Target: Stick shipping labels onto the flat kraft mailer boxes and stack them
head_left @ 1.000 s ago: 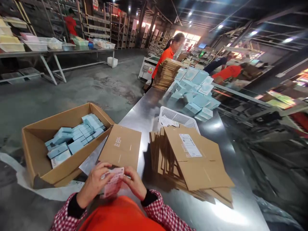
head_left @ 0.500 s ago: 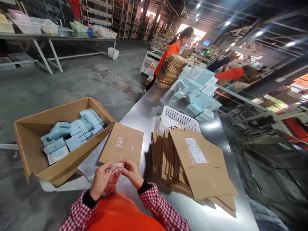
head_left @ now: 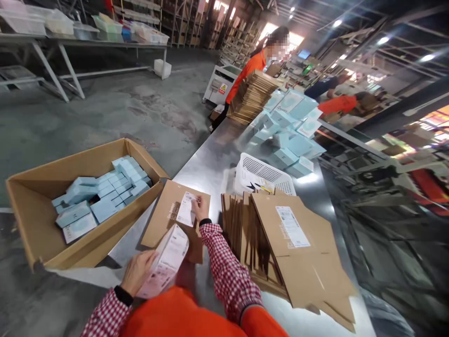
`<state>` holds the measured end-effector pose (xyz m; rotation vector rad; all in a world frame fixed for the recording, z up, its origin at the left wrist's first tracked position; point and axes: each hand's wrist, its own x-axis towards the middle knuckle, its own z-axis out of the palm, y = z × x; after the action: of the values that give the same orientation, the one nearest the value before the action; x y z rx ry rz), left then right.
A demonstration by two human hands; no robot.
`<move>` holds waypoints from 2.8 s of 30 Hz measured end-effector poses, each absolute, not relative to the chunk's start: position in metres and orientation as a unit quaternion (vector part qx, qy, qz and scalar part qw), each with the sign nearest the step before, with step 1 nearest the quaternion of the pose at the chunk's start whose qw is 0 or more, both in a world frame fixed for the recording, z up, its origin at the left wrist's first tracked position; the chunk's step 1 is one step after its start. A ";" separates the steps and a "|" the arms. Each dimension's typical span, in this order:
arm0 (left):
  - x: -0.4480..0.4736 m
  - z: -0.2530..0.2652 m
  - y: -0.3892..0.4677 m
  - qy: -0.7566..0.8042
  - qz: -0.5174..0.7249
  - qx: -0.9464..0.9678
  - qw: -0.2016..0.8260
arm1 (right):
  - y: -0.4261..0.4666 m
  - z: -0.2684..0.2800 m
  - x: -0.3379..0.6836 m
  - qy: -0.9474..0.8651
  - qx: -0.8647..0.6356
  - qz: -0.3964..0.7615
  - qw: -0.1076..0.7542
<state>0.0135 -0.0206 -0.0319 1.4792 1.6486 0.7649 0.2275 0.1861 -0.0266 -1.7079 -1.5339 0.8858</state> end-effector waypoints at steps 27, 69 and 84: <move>-0.009 -0.086 -0.005 0.629 0.331 0.621 0.330 | 0.131 -0.029 0.251 -0.484 -0.834 0.219 0.150; 0.022 0.075 -0.038 0.581 0.377 0.595 0.407 | -0.012 0.053 0.205 -0.525 -0.414 0.654 0.354; 0.003 0.021 0.002 0.692 0.344 0.548 0.322 | 0.037 0.003 0.171 -0.490 -0.466 0.671 0.303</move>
<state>0.0025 0.0020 0.0213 1.4382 1.8170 0.9025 0.1712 0.0367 0.0032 -1.2358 -1.2996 1.7789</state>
